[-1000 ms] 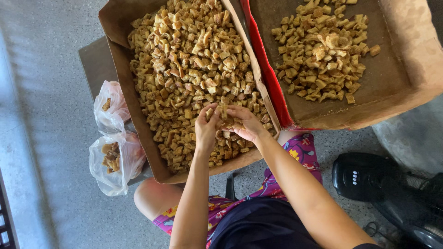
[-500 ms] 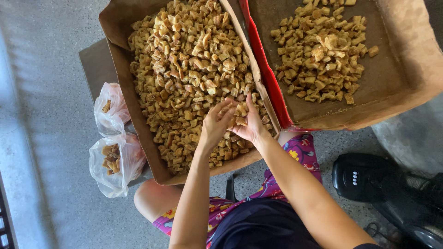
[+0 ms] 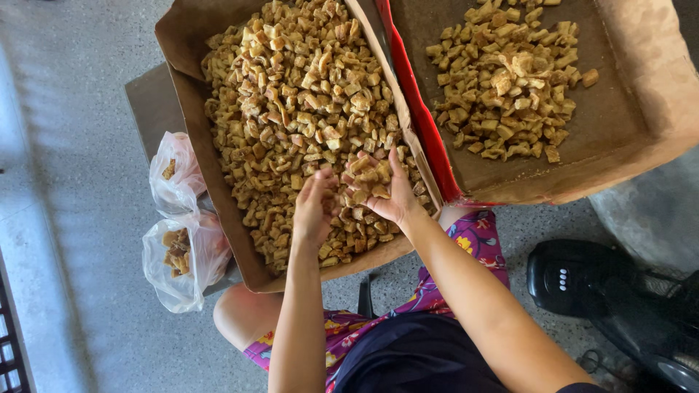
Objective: The person sits on the floor and sorts small, cubed food items by hand from a large cardboard box into a smaller tray. They repeatedly scoop handfuls of the cubes, inspect them, and transfer them to the tray.
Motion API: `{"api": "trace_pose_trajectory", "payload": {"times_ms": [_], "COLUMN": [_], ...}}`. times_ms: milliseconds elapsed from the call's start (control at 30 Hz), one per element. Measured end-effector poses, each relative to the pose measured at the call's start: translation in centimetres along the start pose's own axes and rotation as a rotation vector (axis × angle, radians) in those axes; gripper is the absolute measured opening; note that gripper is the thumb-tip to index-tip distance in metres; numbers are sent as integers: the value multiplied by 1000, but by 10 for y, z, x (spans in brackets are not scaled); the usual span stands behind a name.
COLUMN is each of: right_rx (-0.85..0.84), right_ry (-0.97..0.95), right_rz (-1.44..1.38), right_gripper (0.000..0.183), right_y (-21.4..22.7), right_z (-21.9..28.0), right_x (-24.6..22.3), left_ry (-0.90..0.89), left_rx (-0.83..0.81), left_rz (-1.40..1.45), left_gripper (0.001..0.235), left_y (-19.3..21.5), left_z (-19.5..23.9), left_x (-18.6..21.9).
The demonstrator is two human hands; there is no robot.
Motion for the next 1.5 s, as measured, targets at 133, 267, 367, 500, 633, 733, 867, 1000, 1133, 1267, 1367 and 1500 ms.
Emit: {"api": "trace_pose_trajectory", "payload": {"times_ms": [133,267,367,500,633,733,867,1000,1133,1267,1367,1500], "right_rx": [-16,-37,61,61,35,-2,98,8,-41,-146,8,-86], "right_ry": [-34,2,66,42,2,10,-12,39,26,-8,-19,-27], "right_rz": [-73,-53,43,41,6,2,6,48,-34,-146,-66,-28], "right_gripper": [76,68,60,71,79,80,76,67,69,76,76,75], "right_y": [4,11,22,26,21,18,22,23,19,11,14,12], "right_z": [-3,-9,-15,-18,-14,-14,-16,-16,-14,-9,-10,-9], "right_x": [2,1,3,6,6,5,6,2,1,0,2,3], "left_ry": [-71,8,-71,-175,-347,-266,-371,-155,122,227,255,154], "left_rx": [-21,-60,-98,-46,-119,-169,-220,-124,-206,-227,-243,-265], "left_rz": [-221,1,-42,-599,-715,-518,-658,-521,234,470,480,262], "left_gripper": [38,44,44,45,43,43,46,51,55,60,53,51], "left_y": [-12,-23,-30,-44,-62,-60,-63,-58,-49,-39,-37,-39], "left_z": [11,21,29,42,42,36,38,42,39,37,30,28], "left_x": [-7,2,11,16,17,7,7,11,19,16,8,8]}}
Point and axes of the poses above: each hand's wrist, its own z-axis away from the middle knuckle, its own y-axis out of the back of the hand, x = y × z, the point moved 5 cm from there along -z, towards the middle knuckle, and after that the axes turned 15 degrees about x, right-handed, at the moved point
